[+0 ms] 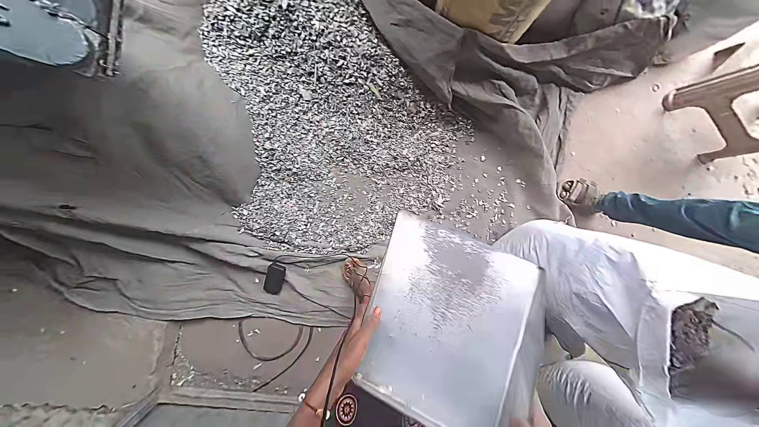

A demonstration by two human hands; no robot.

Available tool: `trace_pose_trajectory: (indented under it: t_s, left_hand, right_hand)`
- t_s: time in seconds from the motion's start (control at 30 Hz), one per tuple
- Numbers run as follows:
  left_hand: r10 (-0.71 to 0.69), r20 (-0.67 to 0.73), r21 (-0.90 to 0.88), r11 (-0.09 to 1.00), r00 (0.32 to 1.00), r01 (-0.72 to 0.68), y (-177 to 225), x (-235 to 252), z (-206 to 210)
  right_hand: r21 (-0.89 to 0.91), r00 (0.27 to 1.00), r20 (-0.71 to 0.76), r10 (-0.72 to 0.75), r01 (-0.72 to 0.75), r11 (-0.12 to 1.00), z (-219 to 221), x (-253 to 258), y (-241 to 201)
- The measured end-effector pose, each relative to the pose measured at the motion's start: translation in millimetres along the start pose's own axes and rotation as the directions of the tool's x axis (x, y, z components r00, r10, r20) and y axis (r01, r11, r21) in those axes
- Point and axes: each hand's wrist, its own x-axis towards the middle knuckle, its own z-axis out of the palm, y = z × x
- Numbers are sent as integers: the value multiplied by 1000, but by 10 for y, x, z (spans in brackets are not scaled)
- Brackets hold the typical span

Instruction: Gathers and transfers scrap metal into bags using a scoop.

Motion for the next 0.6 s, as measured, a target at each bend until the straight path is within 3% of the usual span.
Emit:
trace_pose_trajectory:
  t_s: [0.1, 0.27, 0.37, 0.5, 0.6]
  left_hand:
    - [-54, -115, 23, 998, 992, 57, -115, 443, -318]
    - [-265, -240, -163, 959, 934, 230, -806, 1099, -508]
    - [-349, -283, -241, 927, 893, 286, -1220, 1408, -553]
    - [-383, -373, -367, 898, 845, 245, -1554, 1924, -430]
    - [-442, -392, -430, 864, 807, 264, -1793, 2105, -257]
  right_hand:
    - [-27, 996, 59, 71, -69, 997, 645, 667, -78]
    - [-163, 981, 143, 128, -104, 981, 1364, 1528, 71]
    - [-311, 972, 188, 139, -75, 947, 1654, 1934, 142]
    - [-500, 973, 196, 124, -10, 866, 1940, 2423, 58]
    - [-582, 972, 178, 155, -23, 813, 1977, 2600, 168]
